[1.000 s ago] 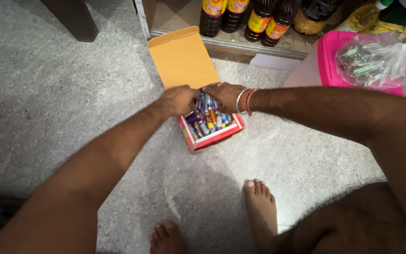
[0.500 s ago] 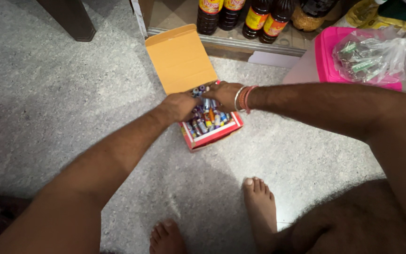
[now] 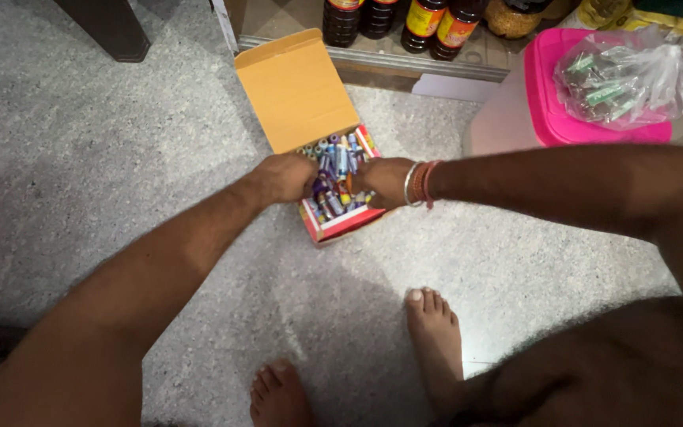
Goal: The person organizes snack items in a small shop. They pick up a plastic bag of candies and place it into a display box on the counter. They then retrieve a box of Amtoo crayons from a lower shelf, open it to check the contents, and place it back. Finally, they handle a small white box and a yellow packet, arranging them on the counter.
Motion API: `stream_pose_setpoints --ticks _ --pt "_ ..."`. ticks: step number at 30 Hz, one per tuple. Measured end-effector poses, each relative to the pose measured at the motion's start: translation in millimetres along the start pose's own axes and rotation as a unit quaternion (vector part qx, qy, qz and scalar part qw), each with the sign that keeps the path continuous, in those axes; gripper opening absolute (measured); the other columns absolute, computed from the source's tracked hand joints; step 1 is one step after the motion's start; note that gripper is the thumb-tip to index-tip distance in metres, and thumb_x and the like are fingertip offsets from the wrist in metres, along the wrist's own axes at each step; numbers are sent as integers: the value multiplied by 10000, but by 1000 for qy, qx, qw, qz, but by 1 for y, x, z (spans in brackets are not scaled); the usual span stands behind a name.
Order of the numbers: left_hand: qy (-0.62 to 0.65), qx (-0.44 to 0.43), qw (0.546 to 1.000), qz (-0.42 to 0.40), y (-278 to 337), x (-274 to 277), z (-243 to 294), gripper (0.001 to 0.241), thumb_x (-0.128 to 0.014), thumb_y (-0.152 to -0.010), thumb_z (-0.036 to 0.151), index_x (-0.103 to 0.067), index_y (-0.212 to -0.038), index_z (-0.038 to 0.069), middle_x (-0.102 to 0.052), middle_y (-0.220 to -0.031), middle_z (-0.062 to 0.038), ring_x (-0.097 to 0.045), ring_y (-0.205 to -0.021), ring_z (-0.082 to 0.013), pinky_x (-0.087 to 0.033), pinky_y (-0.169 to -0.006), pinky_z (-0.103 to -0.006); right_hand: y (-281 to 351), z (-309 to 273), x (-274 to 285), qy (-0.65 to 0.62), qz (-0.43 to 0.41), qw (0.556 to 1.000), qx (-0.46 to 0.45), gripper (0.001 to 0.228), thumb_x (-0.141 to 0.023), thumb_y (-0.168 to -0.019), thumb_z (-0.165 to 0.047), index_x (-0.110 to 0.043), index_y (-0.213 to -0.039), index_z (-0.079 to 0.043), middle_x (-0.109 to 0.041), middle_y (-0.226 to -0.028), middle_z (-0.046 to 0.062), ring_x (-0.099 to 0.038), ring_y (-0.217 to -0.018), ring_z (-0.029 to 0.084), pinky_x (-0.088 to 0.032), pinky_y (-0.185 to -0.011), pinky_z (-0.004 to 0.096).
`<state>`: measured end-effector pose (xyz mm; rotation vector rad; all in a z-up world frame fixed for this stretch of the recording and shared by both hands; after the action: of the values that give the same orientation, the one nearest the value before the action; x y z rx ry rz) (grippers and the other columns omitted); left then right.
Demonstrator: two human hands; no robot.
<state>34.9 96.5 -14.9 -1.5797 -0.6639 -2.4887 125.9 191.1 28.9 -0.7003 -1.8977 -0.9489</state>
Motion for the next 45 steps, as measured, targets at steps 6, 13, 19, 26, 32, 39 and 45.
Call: stream_pose_setpoints --ticks 6,13,19,26,32,39,45 --pt "-24 -2 999 -31 -3 -12 4 181 -747 -797 253 -776 -937 141 -748 -980 -126 -711 -956 -317 -564 -836 -449 14 2 -18 -15 -64 997 -31 256 -769 -801 -240 -741 -1024 -118 -724 -989 101 -680 -1018 328 -529 -899 452" --pt "6 1 999 -50 1 -21 5 190 -735 -814 275 -772 -945 141 -760 -970 -114 -728 -954 -302 -575 -823 -445 21 0 -23 -14 -39 999 -32 483 -828 -753 -249 -685 -1185 -87 -675 -1059 175 -649 -1011 380 -509 -891 462" --pt "42 6 998 -53 13 -20 15 290 -750 -828 303 -760 -1069 141 -760 -1048 -110 -721 -1013 -293 -568 -860 -433 15 -5 -15 -25 -52 998 -40 309 -814 -778 -249 -725 -1027 -89 -702 -1018 139 -664 -994 343 -526 -879 443" --pt "47 40 997 -56 22 -19 22 337 -728 -833 268 -750 -1158 183 -748 -1102 -110 -704 -1065 -296 -554 -902 -433 34 -7 -36 -92 -121 987 -44 310 -763 -830 -274 -745 -1082 -94 -761 -1013 109 -718 -963 292 -553 -856 415" --pt "11 54 997 -62 16 -23 23 307 -730 -834 269 -760 -1111 140 -747 -1057 -155 -712 -1024 -318 -567 -861 -448 53 3 -50 -117 -81 990 -10 457 -752 -805 -220 -696 -1241 -97 -737 -1144 105 -715 -1026 268 -555 -898 394" --pt "49 71 991 -99 23 -37 34 286 -717 -867 308 -758 -930 32 -750 -765 -159 -769 -744 -284 -598 -696 -421 49 14 -46 -118 -89 989 -27 457 -741 -816 -228 -699 -1260 -130 -730 -1226 74 -723 -1049 256 -552 -933 377" --pt "59 133 984 -107 25 -48 33 252 -699 -843 275 -778 -946 59 -755 -780 -137 -778 -746 -277 -611 -676 -426 38 12 -30 -92 -111 987 -64 410 -732 -830 -257 -732 -1232 -177 -761 -1131 62 -734 -1028 251 -559 -911 381"
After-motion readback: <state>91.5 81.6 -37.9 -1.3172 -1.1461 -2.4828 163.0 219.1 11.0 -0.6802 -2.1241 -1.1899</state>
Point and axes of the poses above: each hand's wrist, its own y-axis away from the middle knuckle, its own x-axis out of the back of the hand, z = x × y, the point moved 9 cm from there along -y, towards the middle knuckle
